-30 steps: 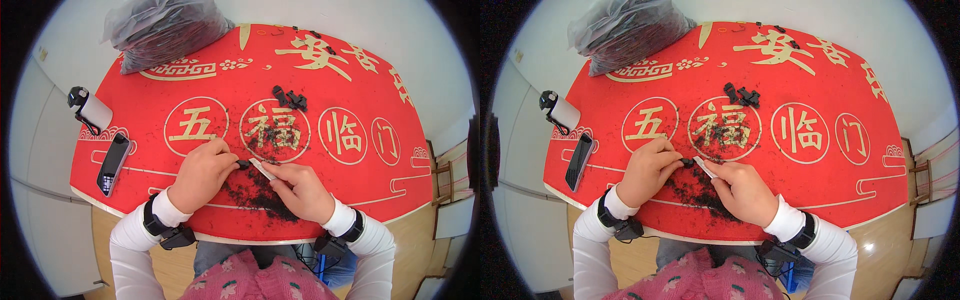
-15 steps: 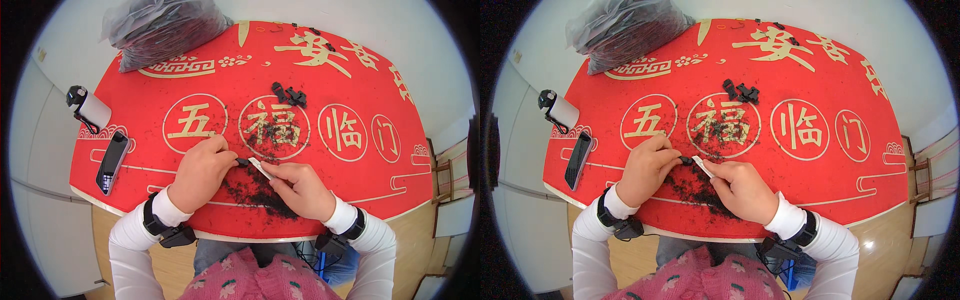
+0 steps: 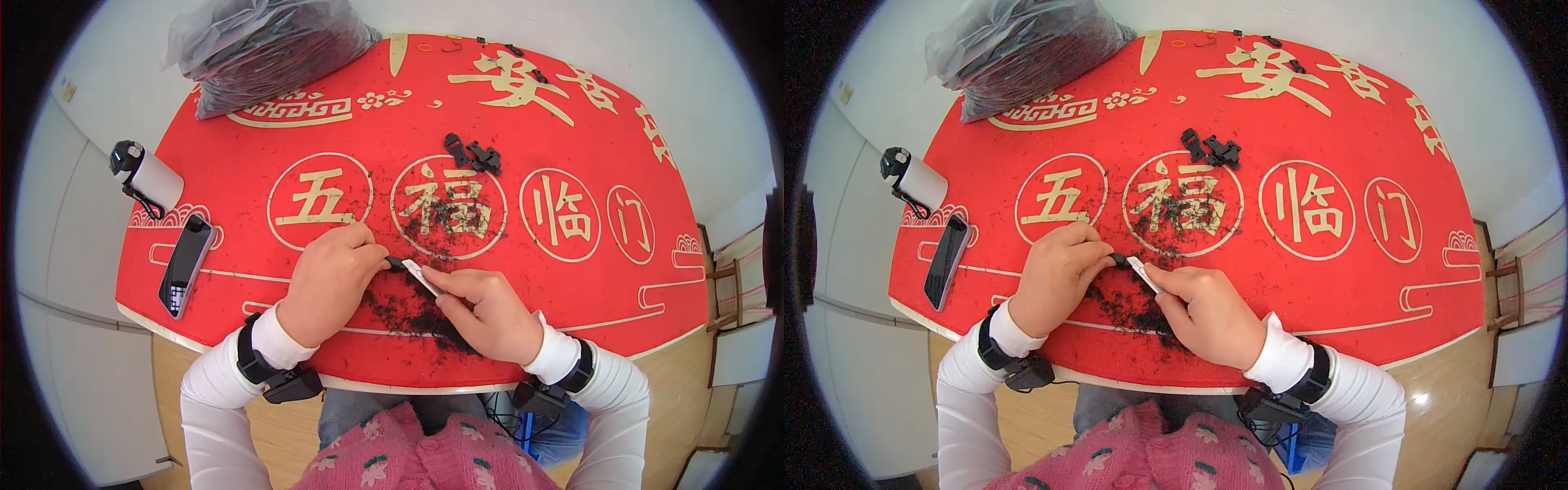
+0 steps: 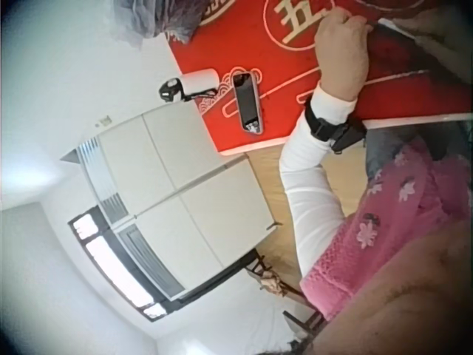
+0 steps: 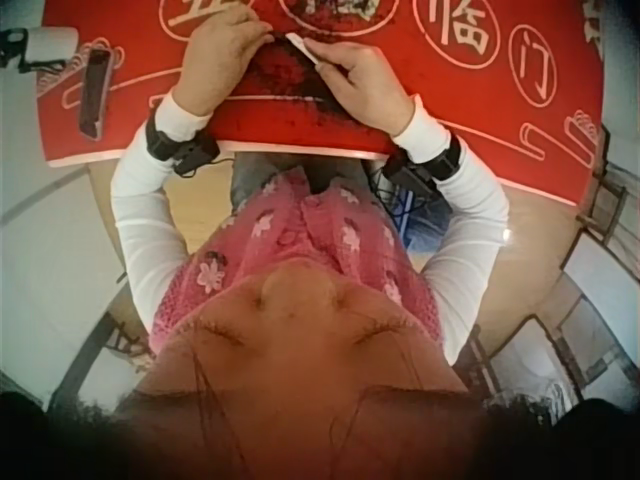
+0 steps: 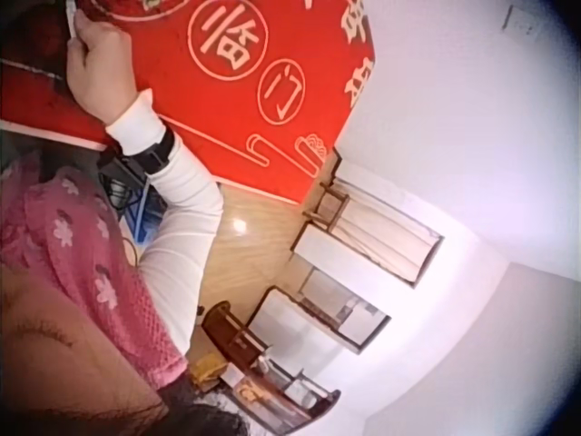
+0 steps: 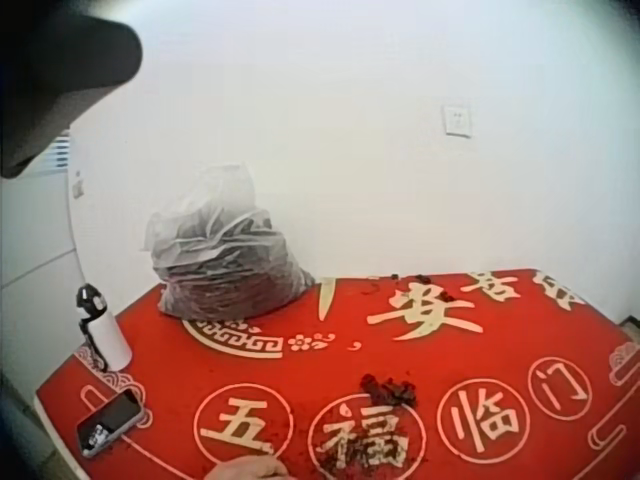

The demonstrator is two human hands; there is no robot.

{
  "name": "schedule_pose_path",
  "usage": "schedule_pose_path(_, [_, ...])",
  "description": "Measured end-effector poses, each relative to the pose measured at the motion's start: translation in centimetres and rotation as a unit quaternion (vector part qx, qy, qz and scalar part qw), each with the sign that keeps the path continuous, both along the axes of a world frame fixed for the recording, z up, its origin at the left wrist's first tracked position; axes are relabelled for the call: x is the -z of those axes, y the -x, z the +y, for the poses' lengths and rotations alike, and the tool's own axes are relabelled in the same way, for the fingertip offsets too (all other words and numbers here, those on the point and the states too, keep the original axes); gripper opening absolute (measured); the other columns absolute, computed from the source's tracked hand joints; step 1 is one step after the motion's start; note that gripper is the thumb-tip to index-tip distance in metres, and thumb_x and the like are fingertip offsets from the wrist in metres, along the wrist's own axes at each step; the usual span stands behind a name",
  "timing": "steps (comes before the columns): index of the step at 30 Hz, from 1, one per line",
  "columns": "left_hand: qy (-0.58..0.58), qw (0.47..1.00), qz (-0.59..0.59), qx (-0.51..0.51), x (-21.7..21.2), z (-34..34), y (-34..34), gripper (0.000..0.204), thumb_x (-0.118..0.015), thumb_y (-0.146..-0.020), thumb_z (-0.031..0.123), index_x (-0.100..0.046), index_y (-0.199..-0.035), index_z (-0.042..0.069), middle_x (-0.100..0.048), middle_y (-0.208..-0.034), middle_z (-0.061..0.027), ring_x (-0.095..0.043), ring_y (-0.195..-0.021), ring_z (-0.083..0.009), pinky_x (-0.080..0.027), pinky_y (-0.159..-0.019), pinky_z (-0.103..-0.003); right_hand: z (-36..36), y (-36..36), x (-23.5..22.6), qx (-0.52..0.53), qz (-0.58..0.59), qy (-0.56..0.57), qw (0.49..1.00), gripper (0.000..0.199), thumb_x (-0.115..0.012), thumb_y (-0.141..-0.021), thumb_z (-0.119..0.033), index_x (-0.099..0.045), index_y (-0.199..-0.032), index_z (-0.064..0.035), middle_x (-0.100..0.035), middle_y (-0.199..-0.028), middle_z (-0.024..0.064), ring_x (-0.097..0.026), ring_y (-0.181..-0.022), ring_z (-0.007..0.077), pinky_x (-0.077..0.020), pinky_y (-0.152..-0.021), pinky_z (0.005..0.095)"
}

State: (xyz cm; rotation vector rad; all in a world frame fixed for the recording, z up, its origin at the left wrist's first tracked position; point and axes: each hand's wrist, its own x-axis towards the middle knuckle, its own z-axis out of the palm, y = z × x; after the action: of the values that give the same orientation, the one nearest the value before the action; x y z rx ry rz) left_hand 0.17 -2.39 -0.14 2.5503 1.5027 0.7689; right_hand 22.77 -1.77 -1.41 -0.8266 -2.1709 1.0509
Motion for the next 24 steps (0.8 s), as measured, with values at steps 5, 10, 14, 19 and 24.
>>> schedule_pose_path(5, [0.001,1.0,0.0,-0.002,-0.09,-0.03,-0.16,0.012,-0.071,-0.075,0.005,-0.067,-0.085,0.0,-0.058,-0.079,-0.0115,-0.06,-0.075,-0.0296,-0.049,-0.065,-0.038,0.02,-0.05,-0.17,0.012,0.002,0.024,1.0,0.04,-0.054,-0.086,0.004,-0.055,-0.126,0.0039,-0.062,-0.081,0.0187,-0.061,-0.069,0.0237,-0.0473,-0.065,0.0317])
schedule_pose_path(10, [-0.001,1.0,-0.014,0.001,-0.13,-0.33,-0.28,0.012,-0.072,-0.075,0.005,-0.067,-0.084,0.0,-0.057,-0.078,-0.0114,-0.059,-0.072,-0.0292,-0.048,-0.062,-0.038,0.21,-0.12,0.23,0.057,0.037,0.041,0.997,0.041,-0.055,-0.086,0.004,-0.056,-0.127,0.0024,-0.062,-0.08,0.0175,-0.06,-0.069,0.0217,-0.0474,-0.065,0.0308])
schedule_pose_path(14, [0.002,0.999,-0.035,-0.001,-0.16,-0.49,-0.45,0.012,-0.073,-0.075,0.005,-0.067,-0.084,0.0,-0.057,-0.077,-0.0115,-0.059,-0.069,-0.0289,-0.048,-0.06,-0.037,0.13,-0.01,0.33,0.045,0.034,0.029,0.998,0.041,-0.055,-0.086,0.004,-0.056,-0.127,0.0021,-0.062,-0.081,0.0178,-0.06,-0.068,0.0215,-0.0473,-0.065,0.0307])
schedule_pose_path(19, [0.005,0.999,-0.045,0.002,-0.15,-0.57,-0.7,0.011,-0.073,-0.075,0.006,-0.067,-0.083,0.0,-0.057,-0.074,-0.0114,-0.059,-0.065,-0.0286,-0.047,-0.056,-0.037,0.08,0.1,0.39,0.039,0.008,0.003,0.999,0.041,-0.055,-0.085,0.005,-0.056,-0.126,0.0028,-0.06,-0.081,0.0196,-0.059,-0.068,0.0252,-0.0471,-0.064,0.0326])
schedule_pose_path(24, [0.008,0.999,-0.051,0.003,-0.1,-0.57,-0.79,0.01,-0.073,-0.075,0.005,-0.067,-0.081,0.0,-0.057,-0.072,-0.0114,-0.058,-0.062,-0.0288,-0.046,-0.054,-0.037,0.03,0.1,0.24,0.036,0.0,-0.025,0.999,0.041,-0.055,-0.085,0.005,-0.056,-0.125,0.0034,-0.059,-0.081,0.0216,-0.059,-0.068,0.0311,-0.047,-0.064,0.0355])
